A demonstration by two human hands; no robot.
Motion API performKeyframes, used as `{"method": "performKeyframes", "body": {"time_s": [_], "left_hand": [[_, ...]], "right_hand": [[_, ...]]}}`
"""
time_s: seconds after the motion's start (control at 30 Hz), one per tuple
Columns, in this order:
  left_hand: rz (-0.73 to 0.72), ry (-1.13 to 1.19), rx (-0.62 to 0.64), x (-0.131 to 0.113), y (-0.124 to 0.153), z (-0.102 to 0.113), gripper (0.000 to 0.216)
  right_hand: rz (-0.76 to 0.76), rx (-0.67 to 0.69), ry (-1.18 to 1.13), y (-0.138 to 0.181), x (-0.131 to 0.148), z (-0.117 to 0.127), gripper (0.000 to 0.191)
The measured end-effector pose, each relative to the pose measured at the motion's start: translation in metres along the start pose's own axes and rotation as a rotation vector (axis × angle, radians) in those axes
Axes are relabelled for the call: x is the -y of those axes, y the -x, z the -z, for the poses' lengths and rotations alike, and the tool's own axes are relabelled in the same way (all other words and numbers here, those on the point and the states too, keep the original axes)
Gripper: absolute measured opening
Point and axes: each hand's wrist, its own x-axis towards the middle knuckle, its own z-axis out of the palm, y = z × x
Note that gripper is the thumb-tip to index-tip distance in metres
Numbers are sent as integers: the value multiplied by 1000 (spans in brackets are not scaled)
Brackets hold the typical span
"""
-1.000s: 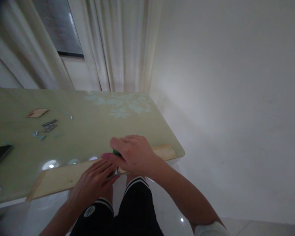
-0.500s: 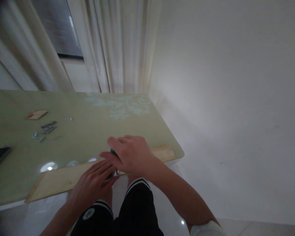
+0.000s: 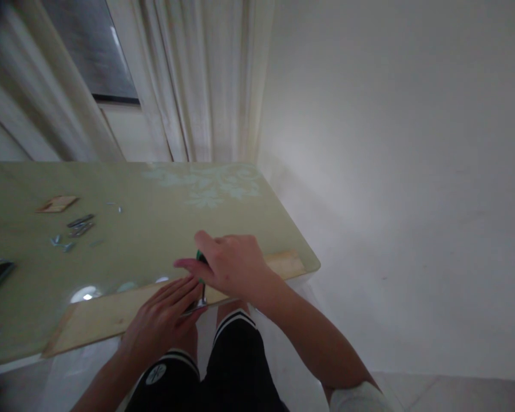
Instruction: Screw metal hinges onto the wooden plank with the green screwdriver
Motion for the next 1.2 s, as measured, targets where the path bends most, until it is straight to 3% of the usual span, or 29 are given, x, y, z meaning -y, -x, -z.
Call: {"method": "performKeyframes", "body": {"time_s": [0.07,0.1,0.23,0.3,0.5,0.57,0.67,0.73,0.83,0.93,1.0,1.07,1.2], "left_hand": [[1,2,6,0,1,-1,43],[5,2,7,0,0,-1,43],[38,22,29,-2,-1,0,37],[48,37,49,-2,-1,1,34],[42,21,33,-2,-1,1,36],[45,36,48,-1,-1,2,33],[31,66,53,-1,0,4,28],[13,76,33,1,1,5,27],[-42,70,-14,3,3,4,30],[-104,69,-69,5,4,4,26],[-131,76,-94,5,3,5,23],[-134,89,-94,4,1,8,22],[-97,123,-61,2,-2,14,25]], "right_hand": [[-119,4,34,-1,0,-4,51],[-103,14,10,-2,-1,-5,48],[298,44,-217,-2,-5,-5,25],[416,30,-251,1,-5,-4,19],[88,-21,-62,6,4,-9,37],[168,-2,-83,4,6,-9,33],[407,20,-154,2,5,-5,25],[467,27,-212,2,3,-3,18],[314,-5,-199,4,-1,-2,16],[100,-24,-93,5,0,-6,34],[53,-24,-61,4,2,-10,41],[155,-30,-71,3,4,-11,37],[533,-12,-134,4,5,-10,27]]}}
